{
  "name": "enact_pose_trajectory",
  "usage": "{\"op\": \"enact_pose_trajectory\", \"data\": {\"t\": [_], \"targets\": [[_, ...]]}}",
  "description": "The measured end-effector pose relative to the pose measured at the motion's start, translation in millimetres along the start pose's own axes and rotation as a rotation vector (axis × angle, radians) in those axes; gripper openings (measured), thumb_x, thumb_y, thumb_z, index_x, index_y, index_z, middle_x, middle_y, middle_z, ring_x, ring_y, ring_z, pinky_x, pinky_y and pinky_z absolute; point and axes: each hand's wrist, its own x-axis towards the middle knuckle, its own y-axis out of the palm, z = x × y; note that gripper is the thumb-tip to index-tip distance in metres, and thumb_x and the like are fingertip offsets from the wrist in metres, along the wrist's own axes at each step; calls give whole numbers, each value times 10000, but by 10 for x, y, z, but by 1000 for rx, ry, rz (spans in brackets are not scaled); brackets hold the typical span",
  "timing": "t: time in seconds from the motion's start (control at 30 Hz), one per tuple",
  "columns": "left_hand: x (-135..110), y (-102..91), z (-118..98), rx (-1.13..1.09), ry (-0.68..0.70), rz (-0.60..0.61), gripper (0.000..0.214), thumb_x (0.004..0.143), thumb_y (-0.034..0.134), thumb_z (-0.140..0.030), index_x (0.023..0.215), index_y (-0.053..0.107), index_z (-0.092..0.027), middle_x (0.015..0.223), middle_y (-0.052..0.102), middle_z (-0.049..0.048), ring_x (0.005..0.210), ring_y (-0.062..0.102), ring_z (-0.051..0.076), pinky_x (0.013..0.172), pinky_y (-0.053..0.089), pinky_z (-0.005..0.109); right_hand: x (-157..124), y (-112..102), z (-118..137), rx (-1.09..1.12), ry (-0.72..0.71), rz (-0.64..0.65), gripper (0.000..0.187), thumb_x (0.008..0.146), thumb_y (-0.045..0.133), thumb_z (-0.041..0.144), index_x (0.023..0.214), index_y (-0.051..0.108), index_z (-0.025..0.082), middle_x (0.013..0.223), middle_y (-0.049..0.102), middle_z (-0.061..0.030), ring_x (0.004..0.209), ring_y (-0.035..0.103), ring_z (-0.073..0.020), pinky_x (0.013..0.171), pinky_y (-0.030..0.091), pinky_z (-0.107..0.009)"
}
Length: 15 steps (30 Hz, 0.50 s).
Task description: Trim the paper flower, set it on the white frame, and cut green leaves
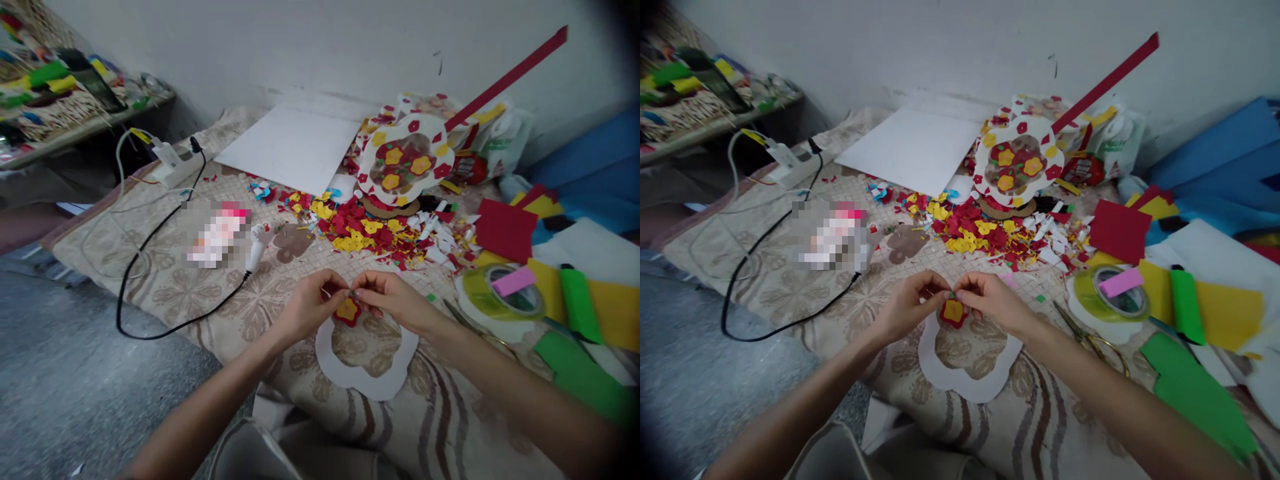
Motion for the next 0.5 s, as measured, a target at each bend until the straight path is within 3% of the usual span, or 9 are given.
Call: {"op": "enact_pose_trajectory", "data": {"t": [0.2,0.33,0.5], "targets": [[31,9,51,-130,-39,-38,139,791,574,-276,758,591,-142,676,601,12,608,534,107,549,411,220,-15,71,-5,97,-4,-32,305,799,616,463,814,578,160,609,555,17,503,480,-91,415,339,-197],[49,4,46,-200,-85,-39,147,769,582,-283,735,586,-140,660,577,9,595,512,103,534,411,218,-16,134,-57,132,-43,-71,287,757,691,420,840,575,170,624,575,24,499,490,-90,420,346,-197],[45,5,43,-293,-125,-15,145,760,578,-280,718,565,-143,634,557,-1,577,497,94,525,399,215,-9,211,-78,253,3,-110,285,783,644,440,772,571,165,572,569,18,479,500,-93,390,311,-187]]}}
